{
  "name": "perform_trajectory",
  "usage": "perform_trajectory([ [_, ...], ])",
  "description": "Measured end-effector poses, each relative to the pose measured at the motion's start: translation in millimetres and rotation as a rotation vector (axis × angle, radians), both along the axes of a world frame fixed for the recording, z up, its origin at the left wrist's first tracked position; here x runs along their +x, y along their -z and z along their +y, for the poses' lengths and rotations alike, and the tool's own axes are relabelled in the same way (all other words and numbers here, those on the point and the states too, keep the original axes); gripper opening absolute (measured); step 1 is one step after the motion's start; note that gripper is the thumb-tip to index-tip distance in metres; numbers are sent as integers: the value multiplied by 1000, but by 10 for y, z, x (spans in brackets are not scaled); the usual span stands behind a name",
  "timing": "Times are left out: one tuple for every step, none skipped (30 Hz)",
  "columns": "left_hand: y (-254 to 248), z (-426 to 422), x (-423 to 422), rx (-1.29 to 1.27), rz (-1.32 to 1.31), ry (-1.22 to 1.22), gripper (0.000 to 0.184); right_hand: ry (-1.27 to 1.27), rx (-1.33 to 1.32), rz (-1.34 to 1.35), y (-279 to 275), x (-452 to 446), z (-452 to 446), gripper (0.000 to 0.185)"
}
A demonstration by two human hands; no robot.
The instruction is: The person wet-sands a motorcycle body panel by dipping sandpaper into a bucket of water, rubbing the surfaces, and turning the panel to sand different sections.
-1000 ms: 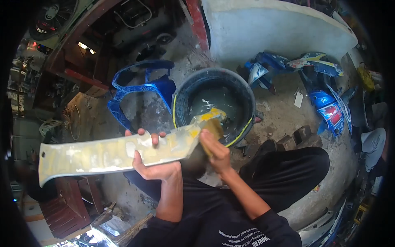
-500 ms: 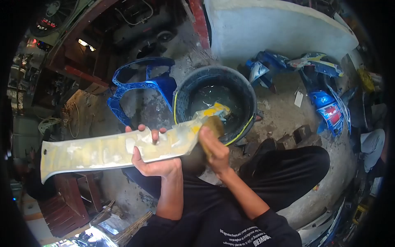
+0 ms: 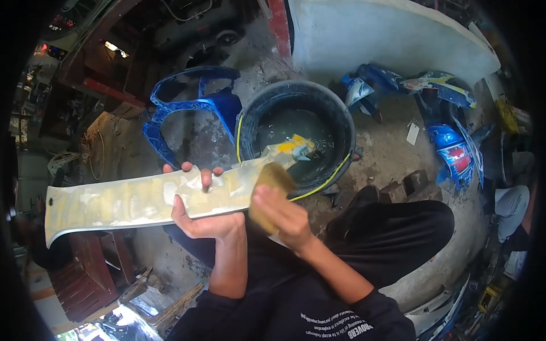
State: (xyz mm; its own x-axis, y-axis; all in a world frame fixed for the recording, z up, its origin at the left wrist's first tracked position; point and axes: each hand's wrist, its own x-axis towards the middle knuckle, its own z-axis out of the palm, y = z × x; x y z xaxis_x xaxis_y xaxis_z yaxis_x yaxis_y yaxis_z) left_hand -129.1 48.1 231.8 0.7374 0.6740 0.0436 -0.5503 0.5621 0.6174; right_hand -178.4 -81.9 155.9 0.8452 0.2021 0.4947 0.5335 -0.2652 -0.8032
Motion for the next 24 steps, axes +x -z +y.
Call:
perform_trajectory([
  [34,-13,-5,4,50,-17,74,96,-60,22,233,80,-40,53],
  [49,-16,-16,11,102,-36,71,192,-116,45,359,155,-84,54],
  [28,-13,-22,16,99,-41,71,173,-151,95,300,217,-142,54],
  [-2,-17,-21,23,74,-28,70,167,-146,92,247,223,-120,54],
  [-14,-16,-35,31,57,-10,70,139,-117,33,197,174,-83,52],
  [-8,-7,-52,33,71,-2,70,120,-91,-18,124,74,-51,51],
  [-5,-1,-37,12,69,2,70,79,-64,-23,-14,-8,-6,48],
  [-7,-7,-13,-10,57,0,70,87,-48,-26,-31,-42,40,47],
  [11,-19,-10,-13,54,-1,70,115,-63,-35,85,-11,24,48],
  [46,-28,-5,-4,85,-19,69,141,-75,-47,179,58,13,50],
  [61,-29,-1,7,115,-40,69,162,-84,19,246,106,-22,52],
  [42,-27,-11,11,111,-43,69,185,-91,89,224,153,-18,55],
  [16,-29,-19,20,85,-33,69,188,-95,60,175,117,-12,57],
  [3,-32,-20,27,61,-23,69,149,-66,0,110,19,25,57],
  [-1,-21,-24,26,70,-18,69,89,-25,-18,-48,-72,60,57],
  [-5,-4,-21,10,72,-12,69,33,11,-35,-162,-139,80,58],
  [-6,-10,-10,-9,66,-9,69,42,13,-70,-118,-143,88,56],
  [3,-27,-10,-15,62,-8,69,42,7,-74,41,-103,55,56],
  [13,-32,-3,-12,113,-33,73,140,-59,-1,269,-15,3,55],
  [10,-23,10,-7,162,-62,78,235,-121,70,392,77,-48,53],
  [-2,-5,-3,-3,155,-66,78,242,-101,127,368,147,-77,52],
  [-6,12,-26,8,98,-32,73,240,-96,120,339,146,-49,52],
  [0,24,-43,17,48,2,69,201,-89,44,294,71,-22,52],
  [6,46,-58,17,58,6,69,169,-86,-20,195,-31,9,52],
])
